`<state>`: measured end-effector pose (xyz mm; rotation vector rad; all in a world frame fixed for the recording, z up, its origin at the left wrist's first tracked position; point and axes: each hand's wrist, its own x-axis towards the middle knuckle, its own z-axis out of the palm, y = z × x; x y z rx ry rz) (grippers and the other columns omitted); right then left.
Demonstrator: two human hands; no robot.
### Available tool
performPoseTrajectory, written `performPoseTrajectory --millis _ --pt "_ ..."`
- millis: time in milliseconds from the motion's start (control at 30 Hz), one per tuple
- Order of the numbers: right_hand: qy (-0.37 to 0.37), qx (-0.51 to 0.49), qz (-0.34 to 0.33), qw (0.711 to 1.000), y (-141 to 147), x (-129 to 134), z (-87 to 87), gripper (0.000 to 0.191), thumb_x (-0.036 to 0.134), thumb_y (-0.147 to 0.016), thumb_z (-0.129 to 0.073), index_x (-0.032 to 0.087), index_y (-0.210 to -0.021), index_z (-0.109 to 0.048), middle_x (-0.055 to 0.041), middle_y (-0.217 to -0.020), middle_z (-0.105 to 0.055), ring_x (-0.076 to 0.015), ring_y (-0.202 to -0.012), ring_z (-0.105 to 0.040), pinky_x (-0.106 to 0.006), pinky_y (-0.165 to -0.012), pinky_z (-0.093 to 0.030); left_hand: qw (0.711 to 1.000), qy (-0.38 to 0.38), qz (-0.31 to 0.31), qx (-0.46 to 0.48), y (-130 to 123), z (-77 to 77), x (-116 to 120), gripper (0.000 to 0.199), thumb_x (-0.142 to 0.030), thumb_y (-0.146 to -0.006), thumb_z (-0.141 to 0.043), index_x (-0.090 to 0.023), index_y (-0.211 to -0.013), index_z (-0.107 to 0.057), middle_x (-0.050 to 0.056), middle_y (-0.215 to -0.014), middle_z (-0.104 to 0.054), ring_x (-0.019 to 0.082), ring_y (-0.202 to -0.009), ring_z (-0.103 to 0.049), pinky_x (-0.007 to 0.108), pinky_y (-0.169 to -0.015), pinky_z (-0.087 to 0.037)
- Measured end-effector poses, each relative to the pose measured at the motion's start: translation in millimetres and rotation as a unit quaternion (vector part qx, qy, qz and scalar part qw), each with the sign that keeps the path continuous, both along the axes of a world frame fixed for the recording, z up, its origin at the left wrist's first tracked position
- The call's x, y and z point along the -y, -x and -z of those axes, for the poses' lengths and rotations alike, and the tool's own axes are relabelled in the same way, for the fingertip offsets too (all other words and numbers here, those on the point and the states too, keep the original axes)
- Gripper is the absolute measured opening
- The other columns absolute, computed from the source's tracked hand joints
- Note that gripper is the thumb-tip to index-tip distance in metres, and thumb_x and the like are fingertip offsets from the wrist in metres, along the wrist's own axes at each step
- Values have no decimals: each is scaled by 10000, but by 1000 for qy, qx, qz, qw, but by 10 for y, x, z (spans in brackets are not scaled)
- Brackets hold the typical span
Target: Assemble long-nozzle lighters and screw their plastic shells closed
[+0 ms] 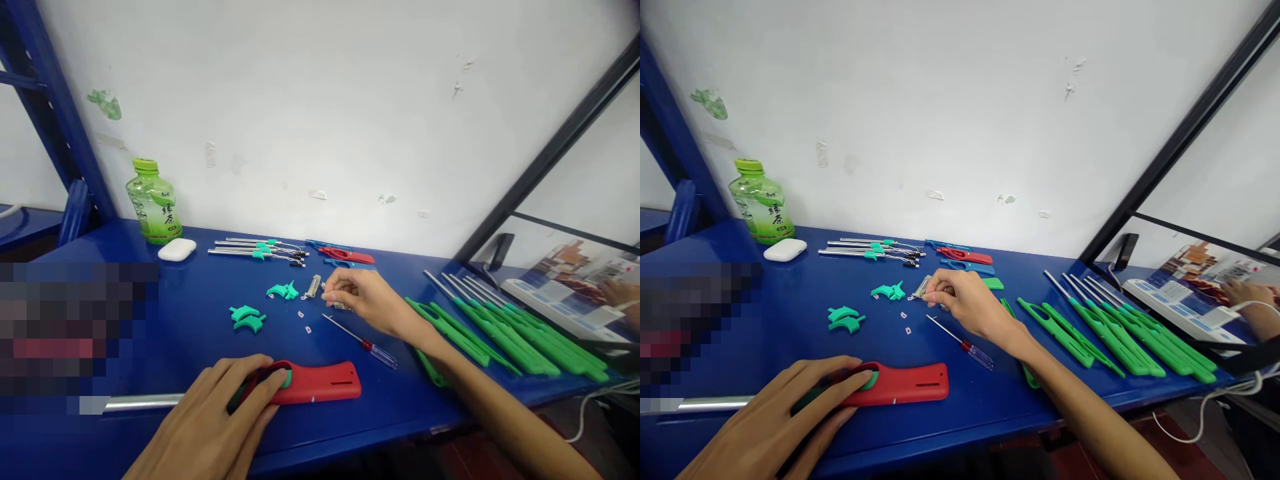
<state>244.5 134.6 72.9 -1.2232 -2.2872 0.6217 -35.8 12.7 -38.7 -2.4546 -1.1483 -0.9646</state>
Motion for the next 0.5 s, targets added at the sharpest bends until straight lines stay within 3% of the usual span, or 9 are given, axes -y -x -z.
performPoseTrajectory --millis 167,233,333,500 --pt "-26 -81 63 994 -148 439 -39 169 305 -1062 -616 268 -1132 -764 1 -956 -790 -155 -812 -712 -247 -679 -525 1000 -10 4 -23 39 83 -29 514 -256 -1054 -527 -331 -1563 -513 33 -1455 -652 249 -1236 -663 383 -1037 -580" --pt "-55 -121 106 985 -188 670 0 155 341 -1042 -662 311 -1076 -811 19 -965 -801 -149 -800 -710 -240 -704 -542 999 -15 6 -41 59 109 -36 564 -220 -1033 -528 -330 -1585 -485 25 -1475 -645 260 -1250 -660 401 -1051 -565" --pt "-70 -152 122 978 -207 952 132 122 327 -998 -737 327 -921 -832 43 -896 -805 -145 -798 -729 -212 -706 -554 998 -8 5 -61 71 110 -37 591 -195 -1017 -518 -331 -1591 -476 17 -1487 -644 267 -1254 -665 412 -1061 -556" --pt "-146 -176 118 966 -147 1147 412 94 223 -966 -782 306 -937 -816 61 -895 -821 -133 -799 -766 -189 -758 -579 997 -9 8 -71 71 83 -48 580 -210 -1024 -507 -337 -1589 -479 0 -1501 -641 263 -1266 -665 400 -1095 -527"
